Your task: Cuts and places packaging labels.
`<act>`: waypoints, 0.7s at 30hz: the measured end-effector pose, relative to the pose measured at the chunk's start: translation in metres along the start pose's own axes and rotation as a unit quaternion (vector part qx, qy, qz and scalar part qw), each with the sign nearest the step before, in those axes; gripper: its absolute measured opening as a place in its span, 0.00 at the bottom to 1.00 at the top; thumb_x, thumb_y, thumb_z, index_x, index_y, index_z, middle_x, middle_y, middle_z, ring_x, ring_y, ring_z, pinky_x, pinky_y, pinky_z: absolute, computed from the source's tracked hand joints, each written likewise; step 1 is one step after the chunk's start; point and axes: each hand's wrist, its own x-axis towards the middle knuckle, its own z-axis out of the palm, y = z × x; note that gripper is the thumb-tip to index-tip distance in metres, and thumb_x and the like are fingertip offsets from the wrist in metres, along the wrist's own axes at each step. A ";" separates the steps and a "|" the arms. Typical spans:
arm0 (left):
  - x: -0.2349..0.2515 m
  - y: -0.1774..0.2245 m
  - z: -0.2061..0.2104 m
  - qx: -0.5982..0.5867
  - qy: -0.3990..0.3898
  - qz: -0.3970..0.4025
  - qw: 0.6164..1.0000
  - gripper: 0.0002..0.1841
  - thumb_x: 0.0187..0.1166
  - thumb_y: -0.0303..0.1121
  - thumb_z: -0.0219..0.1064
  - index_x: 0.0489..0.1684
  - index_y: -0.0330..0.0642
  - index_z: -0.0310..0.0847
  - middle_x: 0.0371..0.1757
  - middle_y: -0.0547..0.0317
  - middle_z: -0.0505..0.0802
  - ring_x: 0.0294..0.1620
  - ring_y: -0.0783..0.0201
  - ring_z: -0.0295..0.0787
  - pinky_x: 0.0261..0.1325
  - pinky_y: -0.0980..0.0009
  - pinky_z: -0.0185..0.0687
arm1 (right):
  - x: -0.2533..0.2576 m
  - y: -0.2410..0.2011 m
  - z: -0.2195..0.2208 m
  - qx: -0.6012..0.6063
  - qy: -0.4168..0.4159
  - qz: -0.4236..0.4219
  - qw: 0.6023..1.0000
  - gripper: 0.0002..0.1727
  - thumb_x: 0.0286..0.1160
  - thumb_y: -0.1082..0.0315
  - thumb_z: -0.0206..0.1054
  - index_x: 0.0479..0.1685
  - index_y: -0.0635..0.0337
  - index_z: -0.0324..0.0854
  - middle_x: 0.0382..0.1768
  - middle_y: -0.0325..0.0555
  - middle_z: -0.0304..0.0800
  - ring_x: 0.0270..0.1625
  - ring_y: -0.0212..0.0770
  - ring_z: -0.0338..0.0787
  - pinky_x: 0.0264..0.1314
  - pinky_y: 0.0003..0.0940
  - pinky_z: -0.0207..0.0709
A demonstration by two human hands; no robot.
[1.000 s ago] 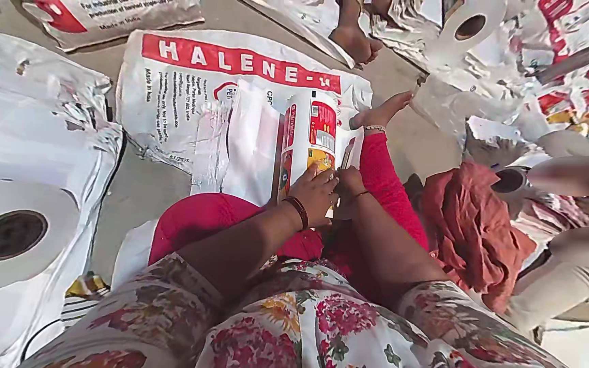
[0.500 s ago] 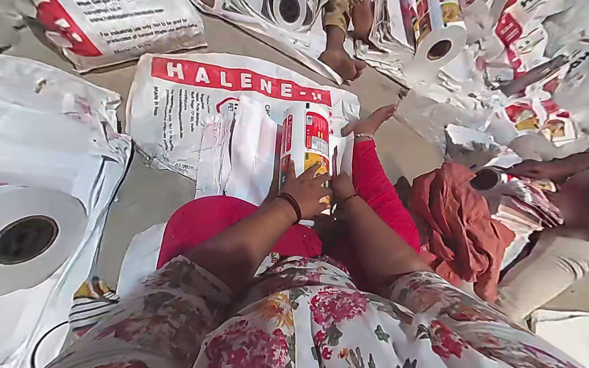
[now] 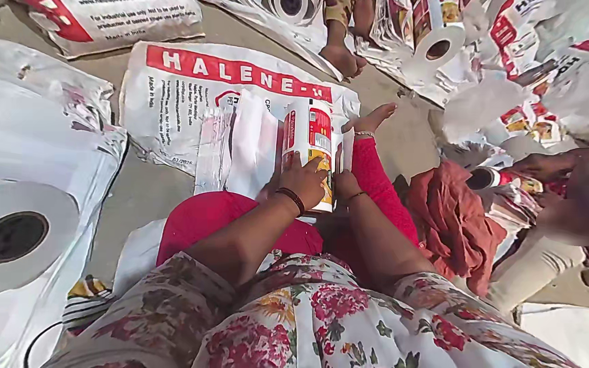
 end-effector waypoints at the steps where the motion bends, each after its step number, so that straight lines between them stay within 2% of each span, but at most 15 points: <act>1: 0.003 0.000 0.000 0.011 -0.008 -0.004 1.000 0.25 0.82 0.44 0.59 0.80 0.62 0.79 0.95 0.63 0.62 0.94 0.29 0.44 0.76 0.24 0.64 | 0.005 0.005 0.002 0.012 0.001 0.009 1.000 0.22 0.85 0.62 0.60 0.70 0.70 0.72 0.54 0.66 0.85 0.54 0.60 0.88 0.55 0.60 0.81; 3: 0.009 0.002 -0.003 0.013 -0.020 -0.009 1.000 0.25 0.82 0.44 0.58 0.79 0.61 0.79 0.96 0.61 0.61 0.94 0.27 0.45 0.77 0.22 0.62 | 0.015 0.008 0.005 0.016 0.011 0.009 1.000 0.23 0.85 0.62 0.59 0.70 0.71 0.72 0.57 0.68 0.85 0.58 0.61 0.87 0.60 0.62 0.80; 6: 0.008 0.003 -0.003 0.005 -0.025 -0.009 1.000 0.25 0.83 0.43 0.58 0.80 0.59 0.79 0.96 0.59 0.61 0.93 0.26 0.44 0.76 0.22 0.62 | 0.011 0.007 0.014 -0.067 0.024 -0.002 0.997 0.27 0.90 0.60 0.56 0.74 0.76 0.69 0.66 0.73 0.82 0.69 0.64 0.85 0.71 0.62 0.76; 8: 0.006 0.000 0.000 -0.003 -0.019 -0.010 1.000 0.26 0.83 0.43 0.58 0.83 0.61 0.77 0.97 0.64 0.58 0.95 0.28 0.41 0.73 0.21 0.66 | 0.008 0.006 0.017 -0.095 0.024 0.005 0.995 0.27 0.89 0.62 0.55 0.76 0.77 0.67 0.69 0.73 0.81 0.72 0.65 0.83 0.74 0.62 0.74; 10: 0.003 -0.004 0.002 -0.004 -0.013 -0.004 1.000 0.27 0.84 0.44 0.56 0.85 0.63 0.74 0.97 0.67 0.56 0.96 0.31 0.39 0.70 0.22 0.70 | 0.010 0.006 0.017 -0.130 0.011 0.012 0.991 0.26 0.90 0.63 0.53 0.75 0.78 0.68 0.71 0.73 0.79 0.74 0.65 0.81 0.75 0.61 0.73; 12: 0.001 -0.007 0.005 -0.005 -0.010 0.010 1.000 0.27 0.86 0.44 0.55 0.86 0.63 0.72 0.98 0.67 0.55 0.96 0.31 0.38 0.72 0.23 0.69 | 0.001 0.005 0.017 -0.222 -0.001 -0.004 0.975 0.22 0.90 0.68 0.52 0.70 0.81 0.73 0.72 0.74 0.78 0.77 0.66 0.79 0.77 0.60 0.72; 13: 0.000 -0.010 0.008 -0.003 -0.005 0.022 1.000 0.27 0.87 0.45 0.53 0.87 0.63 0.71 0.98 0.66 0.55 0.96 0.30 0.37 0.74 0.23 0.66 | -0.012 -0.001 0.014 -0.288 -0.016 -0.017 0.957 0.21 0.90 0.71 0.51 0.68 0.82 0.74 0.73 0.74 0.78 0.78 0.66 0.78 0.79 0.60 0.71; 14: -0.001 -0.015 0.012 -0.004 0.004 0.036 0.999 0.26 0.89 0.46 0.51 0.87 0.64 0.70 0.98 0.65 0.55 0.96 0.30 0.37 0.78 0.23 0.61 | -0.035 -0.015 0.007 -0.368 -0.057 -0.017 0.928 0.21 0.90 0.72 0.51 0.71 0.80 0.73 0.77 0.73 0.74 0.82 0.66 0.75 0.83 0.59 0.67; 15: -0.001 -0.021 0.017 -0.005 0.024 0.050 0.998 0.26 0.90 0.48 0.49 0.87 0.65 0.70 0.97 0.64 0.56 0.96 0.31 0.39 0.82 0.24 0.56 | -0.064 -0.040 -0.005 -0.460 -0.119 -0.010 0.880 0.24 0.91 0.72 0.50 0.79 0.79 0.68 0.83 0.73 0.67 0.86 0.66 0.69 0.86 0.60 0.62; 16: -0.001 -0.028 0.024 -0.002 0.043 0.061 0.997 0.26 0.91 0.51 0.47 0.87 0.67 0.70 0.97 0.65 0.58 0.96 0.32 0.40 0.83 0.25 0.56 | -0.089 -0.054 -0.010 -0.533 -0.147 -0.017 0.833 0.25 0.91 0.71 0.49 0.81 0.78 0.65 0.84 0.73 0.66 0.86 0.67 0.68 0.86 0.62 0.62; 17: -0.001 -0.033 0.030 0.006 0.056 0.068 0.996 0.26 0.92 0.52 0.45 0.88 0.70 0.68 0.97 0.66 0.58 0.96 0.34 0.41 0.83 0.26 0.56 | -0.106 -0.059 -0.012 -0.574 -0.151 -0.027 0.805 0.25 0.91 0.70 0.49 0.82 0.77 0.64 0.83 0.73 0.67 0.85 0.68 0.70 0.84 0.63 0.63; 18: -0.001 -0.035 0.034 0.009 0.064 0.071 0.995 0.26 0.92 0.52 0.45 0.89 0.70 0.67 0.97 0.66 0.58 0.96 0.34 0.41 0.85 0.26 0.54 | -0.115 -0.059 -0.012 -0.586 -0.147 -0.034 0.796 0.26 0.92 0.69 0.49 0.84 0.76 0.62 0.83 0.73 0.67 0.84 0.68 0.71 0.83 0.62 0.64; 20: -0.002 -0.037 0.035 0.014 0.069 0.068 0.995 0.26 0.92 0.51 0.45 0.90 0.70 0.65 0.97 0.65 0.58 0.97 0.35 0.40 0.85 0.27 0.53 | -0.121 -0.055 -0.014 -0.541 -0.135 -0.030 0.829 0.28 0.93 0.67 0.49 0.87 0.74 0.59 0.84 0.71 0.65 0.85 0.66 0.69 0.85 0.59 0.63; 21: -0.004 -0.036 0.036 0.017 0.069 0.069 0.995 0.26 0.93 0.50 0.44 0.91 0.69 0.64 0.97 0.64 0.58 0.96 0.34 0.41 0.84 0.27 0.55 | -0.122 -0.049 -0.016 -0.499 -0.129 -0.024 0.857 0.27 0.93 0.66 0.50 0.84 0.74 0.63 0.84 0.69 0.67 0.86 0.64 0.69 0.86 0.56 0.62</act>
